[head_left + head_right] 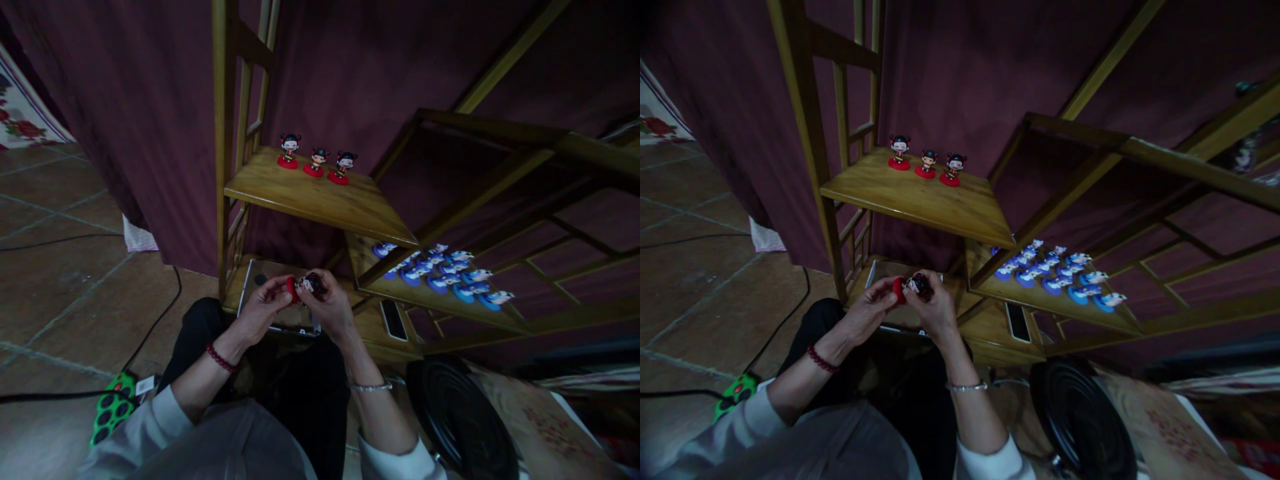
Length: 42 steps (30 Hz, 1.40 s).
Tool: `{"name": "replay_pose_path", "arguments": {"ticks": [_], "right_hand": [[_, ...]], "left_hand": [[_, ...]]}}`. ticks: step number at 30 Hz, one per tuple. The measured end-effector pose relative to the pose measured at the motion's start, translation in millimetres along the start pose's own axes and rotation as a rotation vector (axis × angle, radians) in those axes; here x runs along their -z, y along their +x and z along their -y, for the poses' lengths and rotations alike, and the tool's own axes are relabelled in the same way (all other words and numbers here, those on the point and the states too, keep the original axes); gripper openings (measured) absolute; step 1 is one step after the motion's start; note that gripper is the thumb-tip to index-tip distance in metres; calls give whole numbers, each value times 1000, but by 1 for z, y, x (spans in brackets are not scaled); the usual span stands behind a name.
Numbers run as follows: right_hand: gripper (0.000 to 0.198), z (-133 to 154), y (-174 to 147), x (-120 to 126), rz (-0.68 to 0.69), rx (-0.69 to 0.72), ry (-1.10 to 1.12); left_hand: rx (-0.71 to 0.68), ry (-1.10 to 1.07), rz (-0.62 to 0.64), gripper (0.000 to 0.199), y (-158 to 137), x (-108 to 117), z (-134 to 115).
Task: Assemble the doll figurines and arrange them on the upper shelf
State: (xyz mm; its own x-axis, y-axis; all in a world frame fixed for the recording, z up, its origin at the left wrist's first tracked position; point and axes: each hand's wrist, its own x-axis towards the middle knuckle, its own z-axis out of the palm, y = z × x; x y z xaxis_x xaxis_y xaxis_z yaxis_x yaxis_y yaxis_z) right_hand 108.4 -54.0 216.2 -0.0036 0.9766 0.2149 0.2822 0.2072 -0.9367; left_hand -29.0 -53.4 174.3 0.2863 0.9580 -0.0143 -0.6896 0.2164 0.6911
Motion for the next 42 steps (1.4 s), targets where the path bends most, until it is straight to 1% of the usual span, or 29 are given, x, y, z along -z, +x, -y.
{"name": "replay_pose_path", "arguments": {"ticks": [10,17,21,24,30,35,42], "right_hand": [[28,4,-1,-4,-81,-31,-4],[27,3,-3,-6,-106,-67,12],[27,1,-4,-8,-132,-78,1],[27,-1,-5,-8,-131,-56,-6],[26,-1,-4,-4,-59,21,11],[24,0,-2,0,20,27,8],[23,6,-1,6,91,38,-34]], "left_hand": [[-56,73,2,36,1,1,3],[-112,182,27,43,1,3,5],[-121,191,24,44,1,3,6],[-114,178,5,44,0,3,5],[-97,146,-14,42,-1,3,5],[-74,82,-9,36,-1,1,4],[-44,34,-3,35,-3,-2,0]]}}
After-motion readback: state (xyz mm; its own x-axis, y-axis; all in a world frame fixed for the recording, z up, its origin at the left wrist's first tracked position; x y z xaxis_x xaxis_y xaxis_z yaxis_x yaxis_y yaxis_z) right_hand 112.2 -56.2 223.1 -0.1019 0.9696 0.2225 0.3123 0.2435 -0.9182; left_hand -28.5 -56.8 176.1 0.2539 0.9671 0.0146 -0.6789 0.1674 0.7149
